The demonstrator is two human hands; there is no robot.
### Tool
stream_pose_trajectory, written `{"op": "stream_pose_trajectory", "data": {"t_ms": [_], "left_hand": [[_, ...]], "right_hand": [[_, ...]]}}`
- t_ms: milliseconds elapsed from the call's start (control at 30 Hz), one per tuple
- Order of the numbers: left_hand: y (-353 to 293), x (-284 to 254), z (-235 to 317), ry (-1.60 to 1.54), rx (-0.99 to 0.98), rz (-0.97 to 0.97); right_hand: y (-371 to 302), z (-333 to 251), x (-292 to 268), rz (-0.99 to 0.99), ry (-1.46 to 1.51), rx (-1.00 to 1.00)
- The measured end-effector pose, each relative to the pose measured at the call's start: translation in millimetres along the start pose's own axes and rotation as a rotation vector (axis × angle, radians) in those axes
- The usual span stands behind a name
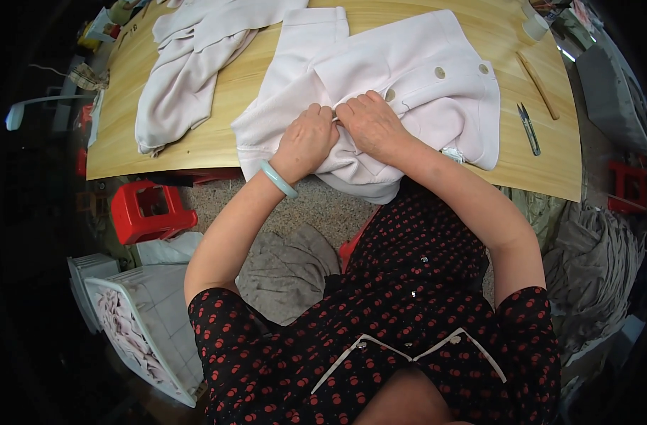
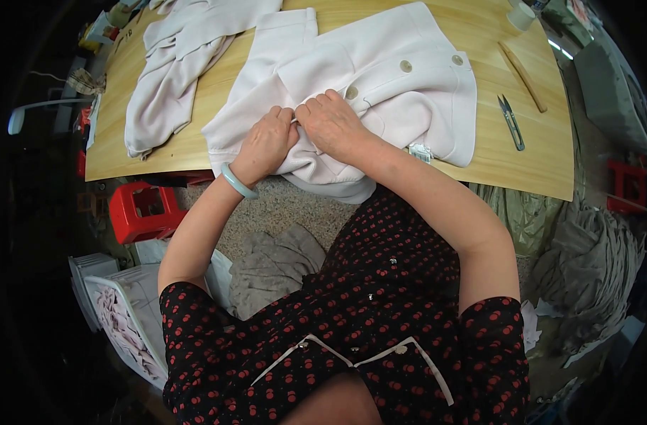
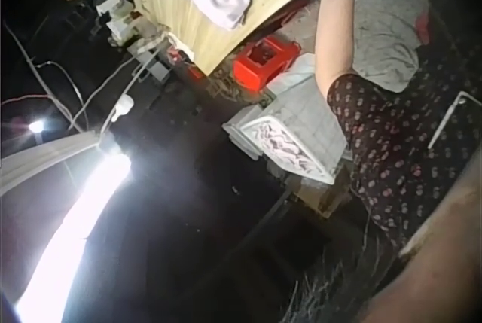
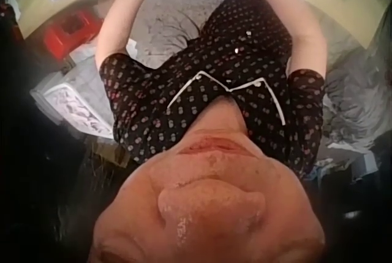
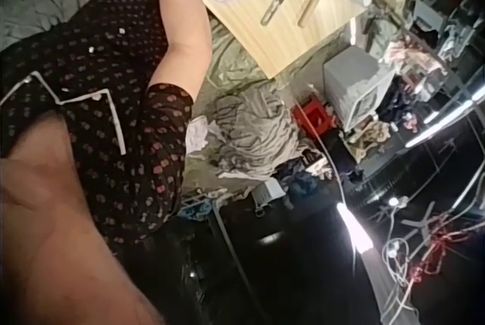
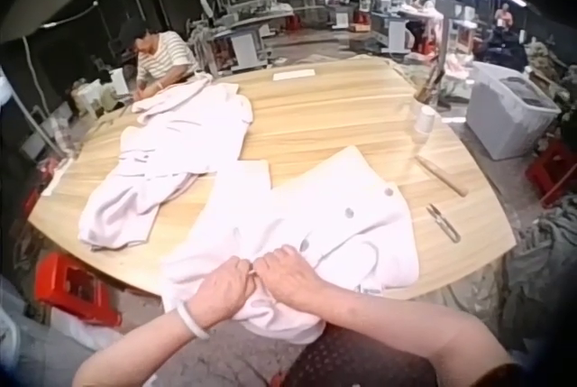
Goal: Inspecting a white garment for loose threads and trimming them with snips at a factory workstation.
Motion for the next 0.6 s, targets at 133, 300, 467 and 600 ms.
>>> {"op": "stream_pose_trajectory", "data": {"t_ms": [133,300,467,600], "left_hand": [[-2,3,1,0.040,-0.009,0.023],[-2,1,-2,-0.015,0.000,0.037],[-1,3,-9,-0.092,-0.009,0.031],[0,4,-11,-0.127,0.001,0.035]], "right_hand": [[1,0,2,-0.030,-0.004,0.010],[0,4,4,-0.049,0.019,0.014],[1,9,7,-0.116,0.057,0.038],[2,12,8,-0.176,0.114,0.056]]}}
Point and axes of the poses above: each hand's wrist, its own y-axis towards the middle knuckle, its own x-axis out of the palm, z = x × y, the point moved 7 cm from there along y, towards the middle knuckle, and after that the axes turned 5 degrees about y, right-handed, at the moved point
